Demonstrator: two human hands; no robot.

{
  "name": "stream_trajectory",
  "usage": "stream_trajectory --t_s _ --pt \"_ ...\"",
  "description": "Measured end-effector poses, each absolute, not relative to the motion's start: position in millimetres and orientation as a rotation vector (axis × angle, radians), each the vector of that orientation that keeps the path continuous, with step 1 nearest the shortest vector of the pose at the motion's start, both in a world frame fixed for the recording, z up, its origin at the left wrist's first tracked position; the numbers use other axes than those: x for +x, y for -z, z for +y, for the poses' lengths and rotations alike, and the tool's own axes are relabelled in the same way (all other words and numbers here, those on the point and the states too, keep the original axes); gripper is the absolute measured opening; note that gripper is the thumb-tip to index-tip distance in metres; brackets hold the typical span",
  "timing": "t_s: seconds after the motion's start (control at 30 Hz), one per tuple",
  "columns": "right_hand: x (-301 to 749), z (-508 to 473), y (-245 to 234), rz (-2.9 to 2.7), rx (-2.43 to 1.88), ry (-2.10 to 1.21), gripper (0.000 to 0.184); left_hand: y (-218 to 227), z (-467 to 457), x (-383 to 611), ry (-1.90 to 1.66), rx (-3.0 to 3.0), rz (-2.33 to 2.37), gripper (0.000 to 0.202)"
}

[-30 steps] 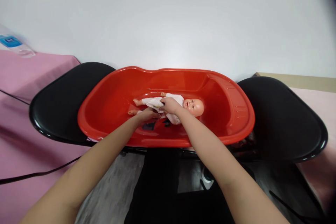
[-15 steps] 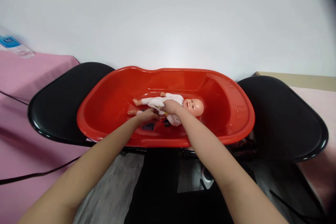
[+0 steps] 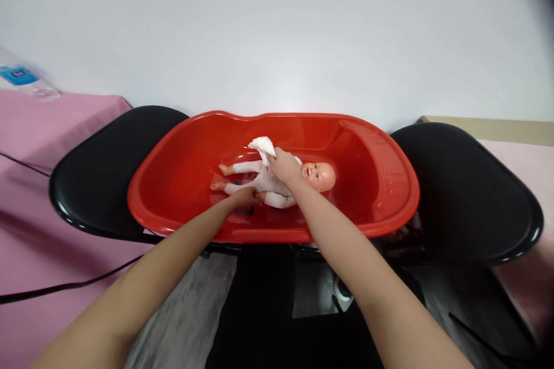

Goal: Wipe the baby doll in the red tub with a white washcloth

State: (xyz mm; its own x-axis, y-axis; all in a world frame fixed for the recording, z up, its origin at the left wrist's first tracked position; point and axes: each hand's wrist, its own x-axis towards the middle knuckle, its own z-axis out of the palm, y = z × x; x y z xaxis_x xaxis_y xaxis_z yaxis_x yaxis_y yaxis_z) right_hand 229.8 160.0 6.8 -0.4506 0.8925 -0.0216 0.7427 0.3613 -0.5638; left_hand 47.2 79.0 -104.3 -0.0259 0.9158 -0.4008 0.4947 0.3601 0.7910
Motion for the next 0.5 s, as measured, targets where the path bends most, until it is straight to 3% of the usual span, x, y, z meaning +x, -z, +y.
stream_trajectory --t_s 0.17,0.5 --pt "229.8 157.3 -7.5 -2.353 -1.417 -0.806 0.040 107.3 83.0 46.0 0.093 1.682 1.758 0.031" --pt "229.6 155.2 -9.6 -2.308 -1.442 -0.797 0.039 108.1 82.1 54.9 0.321 1.922 1.795 0.059"
